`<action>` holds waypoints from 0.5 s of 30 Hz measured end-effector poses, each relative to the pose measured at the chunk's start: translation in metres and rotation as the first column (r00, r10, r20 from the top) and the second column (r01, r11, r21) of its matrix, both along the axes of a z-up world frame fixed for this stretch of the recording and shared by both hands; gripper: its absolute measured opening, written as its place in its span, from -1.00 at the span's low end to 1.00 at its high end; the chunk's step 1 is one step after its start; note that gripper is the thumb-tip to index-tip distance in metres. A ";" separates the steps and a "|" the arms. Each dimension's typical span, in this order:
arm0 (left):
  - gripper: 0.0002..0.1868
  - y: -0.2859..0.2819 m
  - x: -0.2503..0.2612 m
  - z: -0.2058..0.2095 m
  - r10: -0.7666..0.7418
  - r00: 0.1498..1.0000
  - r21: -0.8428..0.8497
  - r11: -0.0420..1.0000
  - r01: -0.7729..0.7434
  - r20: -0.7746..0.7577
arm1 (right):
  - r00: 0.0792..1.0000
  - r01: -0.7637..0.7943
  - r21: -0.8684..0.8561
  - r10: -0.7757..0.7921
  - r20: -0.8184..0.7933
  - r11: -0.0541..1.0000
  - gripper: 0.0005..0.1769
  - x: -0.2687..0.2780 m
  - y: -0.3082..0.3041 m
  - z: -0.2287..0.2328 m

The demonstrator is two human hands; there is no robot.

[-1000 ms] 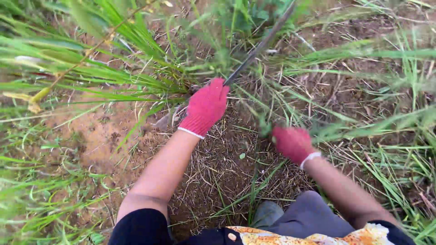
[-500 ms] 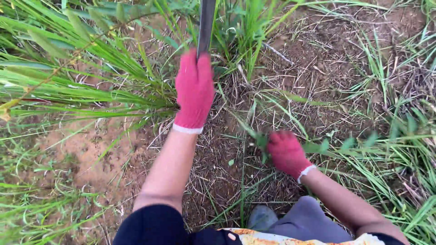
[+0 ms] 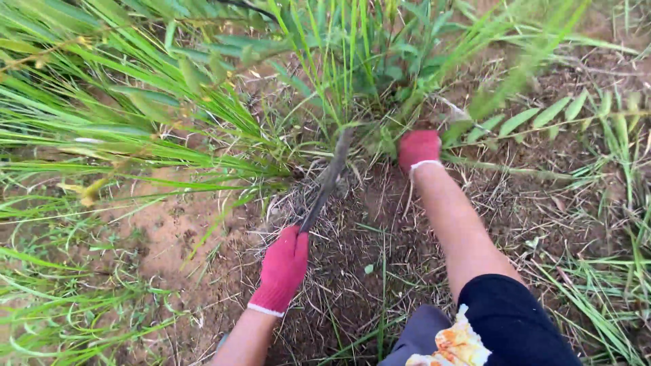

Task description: Cutting tall grass and weeds in a field using a sickle

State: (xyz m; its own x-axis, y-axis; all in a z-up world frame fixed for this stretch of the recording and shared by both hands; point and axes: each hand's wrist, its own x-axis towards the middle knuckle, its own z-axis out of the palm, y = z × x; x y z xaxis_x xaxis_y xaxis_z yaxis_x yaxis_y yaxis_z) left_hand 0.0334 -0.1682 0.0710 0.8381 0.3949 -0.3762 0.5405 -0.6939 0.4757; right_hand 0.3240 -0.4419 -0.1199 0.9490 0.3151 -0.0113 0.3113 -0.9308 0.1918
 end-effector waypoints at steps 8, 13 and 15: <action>-0.74 -0.082 0.137 0.043 -0.329 0.744 0.082 0.933 0.349 0.582 | 0.752 0.641 0.420 -0.418 -0.510 0.642 -0.31 -0.074 -0.011 0.022; -0.79 -0.102 0.187 -0.045 -0.319 0.558 0.206 0.944 0.257 0.766 | 0.872 0.456 0.397 -0.310 -0.378 0.797 -0.44 -0.085 -0.021 0.020; -0.69 -0.065 0.179 -0.123 -0.452 0.578 0.392 0.889 0.235 0.679 | 0.942 0.276 0.333 -0.185 -0.278 0.902 -0.54 -0.106 -0.025 0.021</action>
State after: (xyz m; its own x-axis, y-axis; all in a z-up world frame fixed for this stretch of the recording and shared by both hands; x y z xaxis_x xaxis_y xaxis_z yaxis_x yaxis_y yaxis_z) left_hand 0.2125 -0.2335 -0.0523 0.8714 -0.0028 0.4906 -0.2227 -0.8934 0.3903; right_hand 0.2185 -0.4670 -0.0986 0.9790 0.1127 -0.1697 0.0731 -0.9720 -0.2235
